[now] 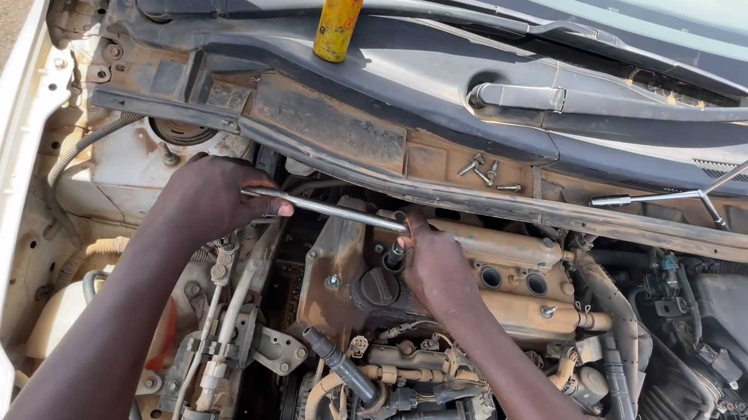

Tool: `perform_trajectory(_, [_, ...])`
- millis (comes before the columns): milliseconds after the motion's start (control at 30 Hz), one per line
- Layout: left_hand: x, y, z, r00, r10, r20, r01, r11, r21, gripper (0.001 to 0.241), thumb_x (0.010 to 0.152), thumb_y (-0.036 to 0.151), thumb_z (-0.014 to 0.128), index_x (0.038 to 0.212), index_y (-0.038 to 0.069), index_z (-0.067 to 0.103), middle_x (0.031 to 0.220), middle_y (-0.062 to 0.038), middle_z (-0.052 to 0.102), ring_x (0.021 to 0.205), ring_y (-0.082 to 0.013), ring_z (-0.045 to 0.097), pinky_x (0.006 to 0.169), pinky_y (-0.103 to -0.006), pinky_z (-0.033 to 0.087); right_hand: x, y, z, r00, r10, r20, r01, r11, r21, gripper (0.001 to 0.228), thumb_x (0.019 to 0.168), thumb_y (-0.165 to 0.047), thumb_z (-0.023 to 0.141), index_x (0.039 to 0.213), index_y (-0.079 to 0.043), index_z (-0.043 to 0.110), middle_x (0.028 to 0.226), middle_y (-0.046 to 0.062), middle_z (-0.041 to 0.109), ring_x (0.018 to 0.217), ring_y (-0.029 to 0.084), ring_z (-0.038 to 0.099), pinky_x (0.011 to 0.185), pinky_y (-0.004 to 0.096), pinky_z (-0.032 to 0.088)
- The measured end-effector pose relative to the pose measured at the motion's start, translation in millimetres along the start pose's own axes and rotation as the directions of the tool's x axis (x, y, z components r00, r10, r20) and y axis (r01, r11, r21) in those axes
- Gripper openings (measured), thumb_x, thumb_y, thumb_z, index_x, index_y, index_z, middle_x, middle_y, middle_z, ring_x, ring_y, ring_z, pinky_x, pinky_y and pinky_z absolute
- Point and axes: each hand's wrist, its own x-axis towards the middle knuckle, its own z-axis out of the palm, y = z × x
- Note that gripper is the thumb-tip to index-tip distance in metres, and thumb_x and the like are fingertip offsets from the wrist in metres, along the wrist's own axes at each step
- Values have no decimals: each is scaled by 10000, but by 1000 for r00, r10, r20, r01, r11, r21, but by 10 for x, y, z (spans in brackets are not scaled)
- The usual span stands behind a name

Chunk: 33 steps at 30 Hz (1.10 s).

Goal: The person uses a socket wrench to loosen and remove bolts from the engine's valve cover. After removing the bolts, the person detaches a small plastic component with a wire connector from the engine assembly.

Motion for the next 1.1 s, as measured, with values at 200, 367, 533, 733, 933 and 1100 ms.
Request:
perform_trajectory(200, [-951,990,-51,886,-355,299,325,934,146,488,1093,590,416,1072,160,645,695,-19,700,576,-111,720,504,-211,661,82,32,-220,987,-90,133,89,996,14,610,880,-21,648,1457,-160,506,1029,126,754,640,228,686,566,354,546])
perform_trajectory(367, [-1040,522,506,976,-215,31,215,976,25,620,986,667,302,1120,208,697,775,-92,736,733,-321,753,620,-488,609,-98,-126,-278,983,-136,121,144,988,-57,563,919,93,472,1438,-121,506,679,169,643,505,302,615,440,451,461])
perform_trajectory(533, [-836,346,393,983,-140,120,144,989,-28,702,940,733,299,948,160,704,671,-102,721,691,-348,717,586,-455,519,31,-213,-100,989,-95,112,115,975,-191,564,865,121,485,1413,-9,501,698,132,677,607,305,668,495,455,513])
perform_trajectory(733, [-1442,983,898,939,-253,235,274,959,-64,625,1078,522,236,1258,65,622,831,-148,756,779,-295,780,680,-413,686,-2,-335,-159,983,-71,168,97,984,-149,753,838,159,511,1559,-1,363,773,143,627,701,306,638,600,454,516])
perform_trajectory(933, [-1743,2863,2215,755,-179,631,333,-724,-604,489,1132,430,359,1057,71,683,691,-20,510,478,-140,356,355,-256,268,-88,40,-327,975,-135,178,91,967,236,187,1087,-309,458,1089,-166,577,827,58,707,718,216,623,773,354,465])
perform_trajectory(1100, [-1426,3490,1492,670,-116,733,514,-640,-571,388,1126,399,406,1123,116,672,897,-51,717,791,-177,656,847,-348,583,131,493,-157,943,66,327,-320,463,827,505,855,96,728,1335,-61,704,1158,157,749,942,218,755,790,241,649])
